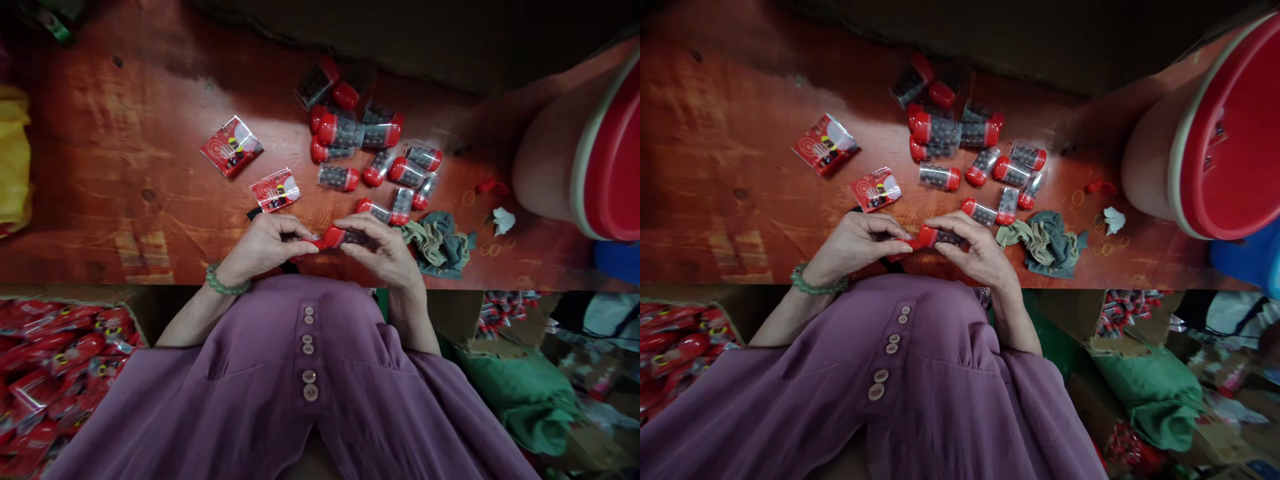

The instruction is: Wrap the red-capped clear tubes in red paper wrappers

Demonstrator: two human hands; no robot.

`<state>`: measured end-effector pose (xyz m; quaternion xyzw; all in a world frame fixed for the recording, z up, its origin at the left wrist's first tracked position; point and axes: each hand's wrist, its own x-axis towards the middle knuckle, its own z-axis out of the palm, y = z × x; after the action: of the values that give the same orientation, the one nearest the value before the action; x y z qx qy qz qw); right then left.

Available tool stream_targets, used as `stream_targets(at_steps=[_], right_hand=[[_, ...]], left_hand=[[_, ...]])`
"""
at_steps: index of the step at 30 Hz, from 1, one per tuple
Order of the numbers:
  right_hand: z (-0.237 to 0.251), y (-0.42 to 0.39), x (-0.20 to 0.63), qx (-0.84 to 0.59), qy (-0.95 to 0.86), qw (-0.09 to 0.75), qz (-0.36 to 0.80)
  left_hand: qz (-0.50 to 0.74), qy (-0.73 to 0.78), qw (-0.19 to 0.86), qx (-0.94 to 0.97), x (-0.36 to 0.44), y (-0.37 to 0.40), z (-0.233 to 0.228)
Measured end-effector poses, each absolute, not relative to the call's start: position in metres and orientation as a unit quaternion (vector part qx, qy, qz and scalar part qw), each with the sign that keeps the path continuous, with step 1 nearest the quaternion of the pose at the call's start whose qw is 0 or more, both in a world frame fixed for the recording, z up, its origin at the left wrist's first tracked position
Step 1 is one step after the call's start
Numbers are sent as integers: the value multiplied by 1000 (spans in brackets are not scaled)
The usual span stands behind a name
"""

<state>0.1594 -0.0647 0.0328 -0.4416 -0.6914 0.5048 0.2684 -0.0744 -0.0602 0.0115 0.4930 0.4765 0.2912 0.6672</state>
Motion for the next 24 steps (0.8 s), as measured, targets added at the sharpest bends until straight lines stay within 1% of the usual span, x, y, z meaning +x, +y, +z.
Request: stream_targets(at_steps=[4,10,14,19,24], right_hand=[[37,-62,162,-407,-733,223,497],[39,-58,166,-369,-754,161,519],[37,-53,168,-354,-771,136,511],[32,-43,171,-303,-778,114,539],[34,-38,176,-298,-772,100,553]], left_hand=[[288,472,663,504,-73,-59,9],[266,463,662,526,-67,-61,4],[256,464,667,524,-67,-62,1],[235,463,675,524,-67,-60,0],[230,454,689,515,-64,-60,0]])
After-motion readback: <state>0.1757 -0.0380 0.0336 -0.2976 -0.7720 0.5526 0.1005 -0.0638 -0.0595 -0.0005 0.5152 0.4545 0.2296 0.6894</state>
